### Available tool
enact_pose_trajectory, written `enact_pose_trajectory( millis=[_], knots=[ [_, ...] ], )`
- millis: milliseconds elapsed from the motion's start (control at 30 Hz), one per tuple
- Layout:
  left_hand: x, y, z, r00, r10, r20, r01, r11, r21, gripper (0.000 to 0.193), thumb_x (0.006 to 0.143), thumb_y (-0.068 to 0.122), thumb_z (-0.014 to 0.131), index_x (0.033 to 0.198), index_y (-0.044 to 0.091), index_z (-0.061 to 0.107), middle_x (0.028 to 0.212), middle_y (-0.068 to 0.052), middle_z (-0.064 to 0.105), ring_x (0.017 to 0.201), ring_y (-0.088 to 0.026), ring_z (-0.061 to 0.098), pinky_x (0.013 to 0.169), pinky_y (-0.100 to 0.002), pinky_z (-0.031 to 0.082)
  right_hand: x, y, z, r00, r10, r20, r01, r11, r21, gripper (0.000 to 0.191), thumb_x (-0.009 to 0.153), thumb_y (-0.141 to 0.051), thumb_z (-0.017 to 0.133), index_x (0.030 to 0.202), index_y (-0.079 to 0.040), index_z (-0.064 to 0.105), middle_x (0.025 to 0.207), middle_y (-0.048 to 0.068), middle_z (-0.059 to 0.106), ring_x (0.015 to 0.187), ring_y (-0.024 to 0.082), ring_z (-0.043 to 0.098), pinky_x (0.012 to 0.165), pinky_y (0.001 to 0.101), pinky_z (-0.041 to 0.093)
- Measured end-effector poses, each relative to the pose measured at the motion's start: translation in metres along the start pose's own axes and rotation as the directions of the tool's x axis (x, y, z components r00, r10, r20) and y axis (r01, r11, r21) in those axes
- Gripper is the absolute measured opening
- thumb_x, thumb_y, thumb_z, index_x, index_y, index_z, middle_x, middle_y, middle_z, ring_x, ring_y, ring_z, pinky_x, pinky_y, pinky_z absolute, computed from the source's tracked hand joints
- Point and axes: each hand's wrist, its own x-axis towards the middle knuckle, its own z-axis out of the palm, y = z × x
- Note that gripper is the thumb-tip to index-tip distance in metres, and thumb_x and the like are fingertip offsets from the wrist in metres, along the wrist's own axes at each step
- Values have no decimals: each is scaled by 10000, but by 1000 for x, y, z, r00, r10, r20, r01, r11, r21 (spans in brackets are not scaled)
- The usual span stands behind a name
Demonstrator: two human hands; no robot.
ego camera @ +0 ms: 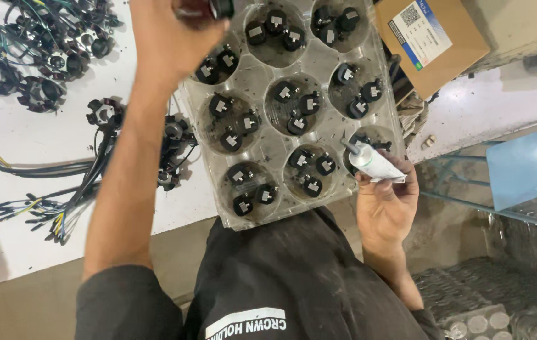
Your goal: The person picks black electrical plug connectors one at a time from a plastic tray and squeezes a bead of adhesive from a tube onto each connector, then places the treated connector back into the tray. Around 00:30 they wipe the adhesive tube nozzle with a cloth before resuming application.
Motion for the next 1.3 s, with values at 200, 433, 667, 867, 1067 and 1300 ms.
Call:
enact_pose_trajectory(
  millis=[200,433,667,867,1067,1300],
  knots=[
    [-129,67,40,949,-310,-49,156,600,-784,511,804,-164,850,1070,67,480,1116,-113,687,1085,-181,737,951,-354,663,-12,8,19,982,-154,106,171,969,-175,326,978,-21,830,1230,-22,624,1232,117,676,1237,246,646,1112,399,546],
    [-177,121,29,901,-426,-78,222,608,-762,376,880,-205,749,1202,-50,632,1389,-129,653,1077,-172,713,916,-319,642,-13,16,41,869,-360,340,480,783,-396,343,935,-122,846,1194,-48,633,1093,159,705,1031,255,700,912,350,603],
    [-196,134,21,895,-417,-159,244,756,-608,409,903,-178,734,1280,-30,676,1257,-112,663,1037,-149,714,917,-284,649,-12,20,54,787,-424,448,605,673,-425,319,912,-175,859,1101,-43,638,1006,147,697,925,283,705,766,370,622],
    [-192,138,23,897,-408,-169,236,766,-598,401,918,-186,721,1289,-42,670,1277,-110,637,1057,-157,711,942,-284,642,-4,20,58,745,-468,475,662,608,-438,302,911,-184,849,1058,-46,625,1002,131,660,847,274,682,704,367,626],
    [-188,140,23,903,-401,-155,252,785,-566,433,905,-210,699,1299,-32,672,1286,-107,633,1077,-162,715,967,-282,642,-4,3,58,739,-344,580,668,488,-562,309,953,-215,816,1070,-41,589,1062,145,663,907,289,710,765,367,635],
    [-181,140,19,893,-442,-83,332,772,-542,478,870,-231,658,1296,-15,685,1246,-87,644,1015,-138,734,935,-263,641,12,-10,55,586,-326,742,807,323,-495,256,862,-88,819,985,-13,607,963,154,645,903,313,715,698,380,662]
  ],
)
